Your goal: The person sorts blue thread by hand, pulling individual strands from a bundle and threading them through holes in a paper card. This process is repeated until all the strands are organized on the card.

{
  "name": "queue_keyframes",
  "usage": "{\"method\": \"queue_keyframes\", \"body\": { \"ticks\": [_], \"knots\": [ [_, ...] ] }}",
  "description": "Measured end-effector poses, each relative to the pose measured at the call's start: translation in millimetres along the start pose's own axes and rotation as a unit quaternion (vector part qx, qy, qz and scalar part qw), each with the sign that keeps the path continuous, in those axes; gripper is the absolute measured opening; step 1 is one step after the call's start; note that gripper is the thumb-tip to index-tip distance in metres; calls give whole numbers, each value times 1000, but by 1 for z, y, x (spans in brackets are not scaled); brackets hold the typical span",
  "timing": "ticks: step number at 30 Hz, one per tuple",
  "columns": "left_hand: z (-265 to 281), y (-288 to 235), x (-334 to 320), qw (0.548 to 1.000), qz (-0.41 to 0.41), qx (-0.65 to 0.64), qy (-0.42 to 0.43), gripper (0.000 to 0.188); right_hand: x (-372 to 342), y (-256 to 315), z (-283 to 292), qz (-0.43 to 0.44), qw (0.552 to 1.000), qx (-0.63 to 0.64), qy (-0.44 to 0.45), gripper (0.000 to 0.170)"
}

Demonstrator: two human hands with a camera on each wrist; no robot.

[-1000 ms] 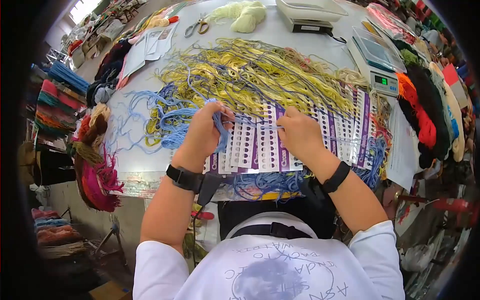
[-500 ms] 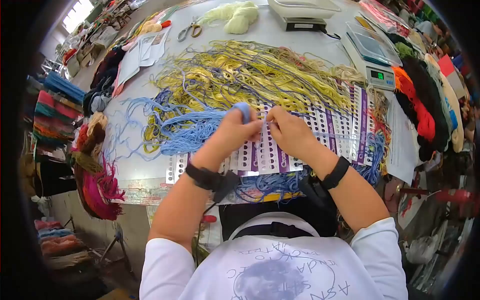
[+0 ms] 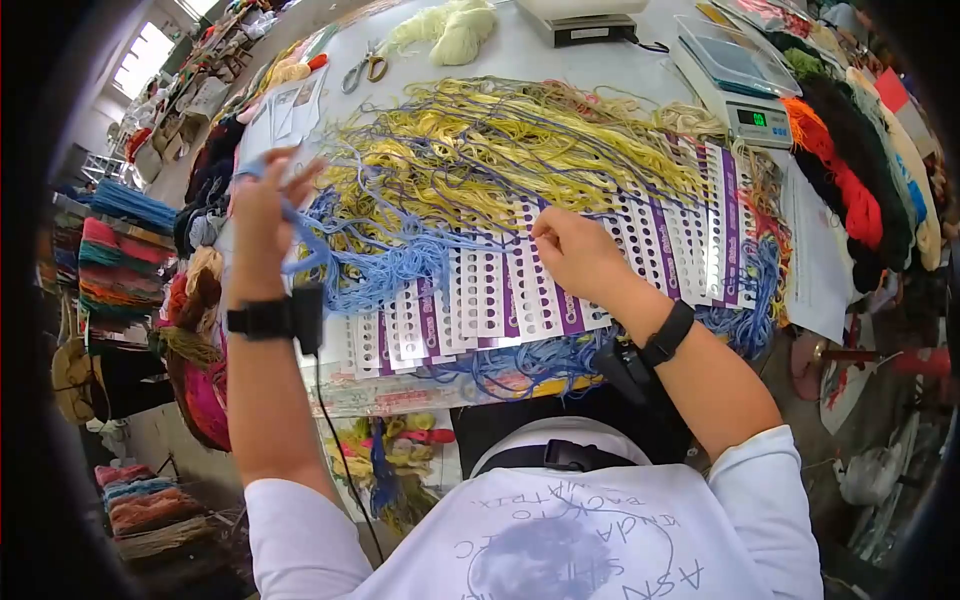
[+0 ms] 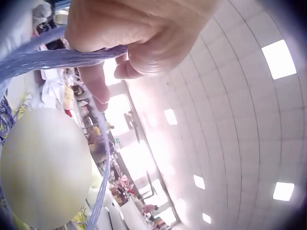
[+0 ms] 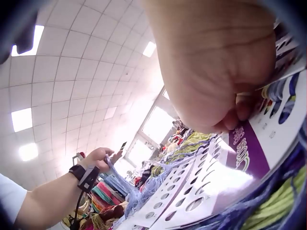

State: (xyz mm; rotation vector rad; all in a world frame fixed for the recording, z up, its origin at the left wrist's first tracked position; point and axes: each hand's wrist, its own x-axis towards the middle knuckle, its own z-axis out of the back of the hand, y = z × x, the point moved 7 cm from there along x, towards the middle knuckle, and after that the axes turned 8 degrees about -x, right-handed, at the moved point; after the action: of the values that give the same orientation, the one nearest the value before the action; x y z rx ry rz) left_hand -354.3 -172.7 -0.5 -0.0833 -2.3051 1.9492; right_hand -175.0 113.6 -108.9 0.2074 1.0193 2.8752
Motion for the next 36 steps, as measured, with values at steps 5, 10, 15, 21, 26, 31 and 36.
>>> {"method": "queue_keyframes", "body": {
  "ticks": [5,10,15,21,26,31,36],
  "knots": [
    [-119,43,-101,912,237,-216,255,43,0,43,27,-18,972,233,-17,16],
    [-155,52,-142,871,303,-260,286,47,-8,82,31,-31,876,477,62,20],
    [-161,53,-151,866,302,-270,291,48,-16,81,24,-94,825,552,82,14],
    [-154,59,-151,865,312,-276,280,47,-18,73,18,-83,811,572,94,11],
    [-145,67,-145,875,308,-261,266,47,-17,72,15,-59,788,606,90,10],
    [-147,72,-147,879,307,-254,262,47,-18,76,17,-68,827,554,59,12],
    [-151,68,-148,887,273,-232,290,46,-19,72,8,-93,870,478,73,14]
  ]
}}
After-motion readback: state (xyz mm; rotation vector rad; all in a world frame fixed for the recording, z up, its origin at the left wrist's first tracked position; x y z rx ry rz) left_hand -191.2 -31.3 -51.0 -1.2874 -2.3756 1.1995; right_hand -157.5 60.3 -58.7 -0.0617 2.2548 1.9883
